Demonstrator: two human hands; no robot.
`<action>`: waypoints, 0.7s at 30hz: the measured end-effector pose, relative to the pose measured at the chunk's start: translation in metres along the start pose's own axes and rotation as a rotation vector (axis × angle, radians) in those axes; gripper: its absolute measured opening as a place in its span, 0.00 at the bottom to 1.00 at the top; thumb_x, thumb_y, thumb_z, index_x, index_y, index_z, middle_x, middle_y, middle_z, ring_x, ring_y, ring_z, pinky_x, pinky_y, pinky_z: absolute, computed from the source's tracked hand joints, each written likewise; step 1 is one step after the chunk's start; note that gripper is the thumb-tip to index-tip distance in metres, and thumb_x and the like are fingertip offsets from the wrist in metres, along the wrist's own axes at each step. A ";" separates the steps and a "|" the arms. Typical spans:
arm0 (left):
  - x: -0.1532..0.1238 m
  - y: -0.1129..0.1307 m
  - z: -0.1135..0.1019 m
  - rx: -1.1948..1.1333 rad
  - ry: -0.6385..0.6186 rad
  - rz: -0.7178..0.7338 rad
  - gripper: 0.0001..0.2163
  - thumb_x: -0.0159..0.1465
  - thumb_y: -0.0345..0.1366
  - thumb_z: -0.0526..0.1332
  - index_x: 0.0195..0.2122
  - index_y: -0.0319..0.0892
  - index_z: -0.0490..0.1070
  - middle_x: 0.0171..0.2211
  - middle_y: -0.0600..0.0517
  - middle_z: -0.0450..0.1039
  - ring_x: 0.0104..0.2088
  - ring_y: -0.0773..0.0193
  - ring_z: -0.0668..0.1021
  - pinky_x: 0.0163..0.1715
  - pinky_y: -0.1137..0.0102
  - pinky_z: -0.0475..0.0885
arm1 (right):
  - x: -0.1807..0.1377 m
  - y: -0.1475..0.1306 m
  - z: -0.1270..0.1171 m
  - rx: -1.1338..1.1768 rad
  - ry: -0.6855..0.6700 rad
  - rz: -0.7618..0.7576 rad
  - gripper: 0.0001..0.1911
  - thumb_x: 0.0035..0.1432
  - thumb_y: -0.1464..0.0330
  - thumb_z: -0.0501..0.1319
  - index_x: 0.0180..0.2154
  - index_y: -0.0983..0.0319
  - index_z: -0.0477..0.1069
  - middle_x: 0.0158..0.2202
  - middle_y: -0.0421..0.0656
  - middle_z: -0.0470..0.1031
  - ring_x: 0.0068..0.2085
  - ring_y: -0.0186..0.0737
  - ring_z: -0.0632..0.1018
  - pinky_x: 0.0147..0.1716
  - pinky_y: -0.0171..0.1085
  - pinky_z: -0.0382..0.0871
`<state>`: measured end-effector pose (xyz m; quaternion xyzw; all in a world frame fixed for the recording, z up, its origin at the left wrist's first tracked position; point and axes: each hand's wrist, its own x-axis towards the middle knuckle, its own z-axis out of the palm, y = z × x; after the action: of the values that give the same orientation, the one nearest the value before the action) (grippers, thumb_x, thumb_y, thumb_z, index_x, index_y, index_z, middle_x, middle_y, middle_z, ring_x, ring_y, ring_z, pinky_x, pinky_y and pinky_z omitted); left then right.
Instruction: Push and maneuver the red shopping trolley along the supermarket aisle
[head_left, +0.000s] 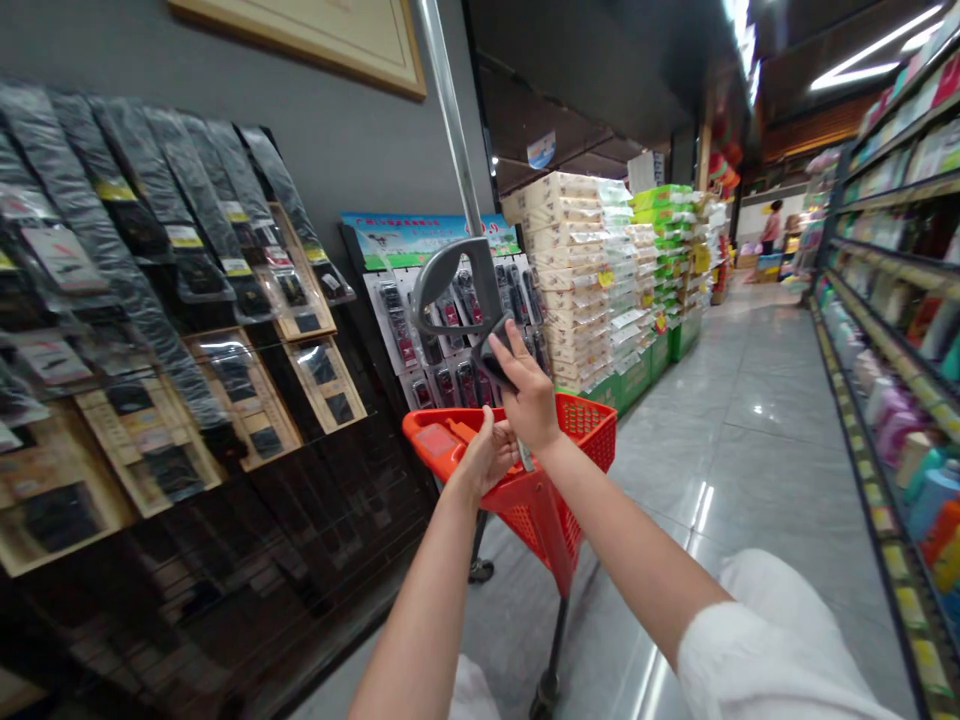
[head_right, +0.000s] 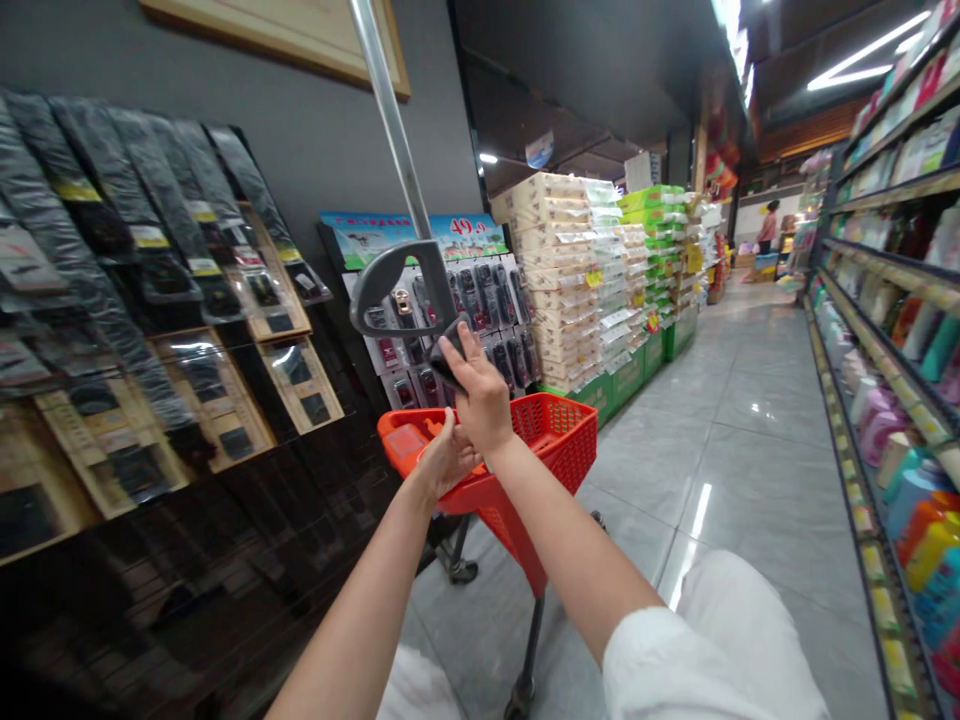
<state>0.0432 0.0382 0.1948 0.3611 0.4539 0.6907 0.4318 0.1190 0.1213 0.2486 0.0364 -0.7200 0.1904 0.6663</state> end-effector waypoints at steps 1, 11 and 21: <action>0.000 0.000 0.000 0.009 -0.013 -0.012 0.35 0.69 0.57 0.35 0.40 0.39 0.77 0.40 0.41 0.80 0.45 0.56 0.80 0.50 0.62 0.72 | 0.005 -0.003 -0.003 0.035 0.063 0.036 0.33 0.64 0.77 0.47 0.68 0.54 0.51 0.70 0.41 0.53 0.69 0.43 0.57 0.68 0.48 0.55; 0.003 -0.002 -0.003 0.062 0.023 -0.044 0.36 0.68 0.58 0.34 0.38 0.40 0.78 0.36 0.43 0.79 0.42 0.57 0.79 0.51 0.61 0.69 | 0.046 -0.013 0.005 0.025 0.014 -0.070 0.25 0.65 0.70 0.55 0.63 0.54 0.63 0.70 0.43 0.54 0.69 0.46 0.57 0.68 0.52 0.53; 0.007 -0.008 -0.007 -0.021 -0.021 -0.020 0.39 0.68 0.59 0.35 0.50 0.34 0.75 0.47 0.35 0.78 0.53 0.53 0.77 0.56 0.60 0.66 | 0.122 0.002 0.014 0.001 0.249 -0.158 0.27 0.68 0.68 0.49 0.67 0.54 0.52 0.68 0.45 0.56 0.68 0.48 0.59 0.65 0.58 0.56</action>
<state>0.0368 0.0441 0.1854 0.3594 0.4457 0.6872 0.4471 0.0922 0.1431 0.3667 0.0695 -0.6266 0.1409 0.7633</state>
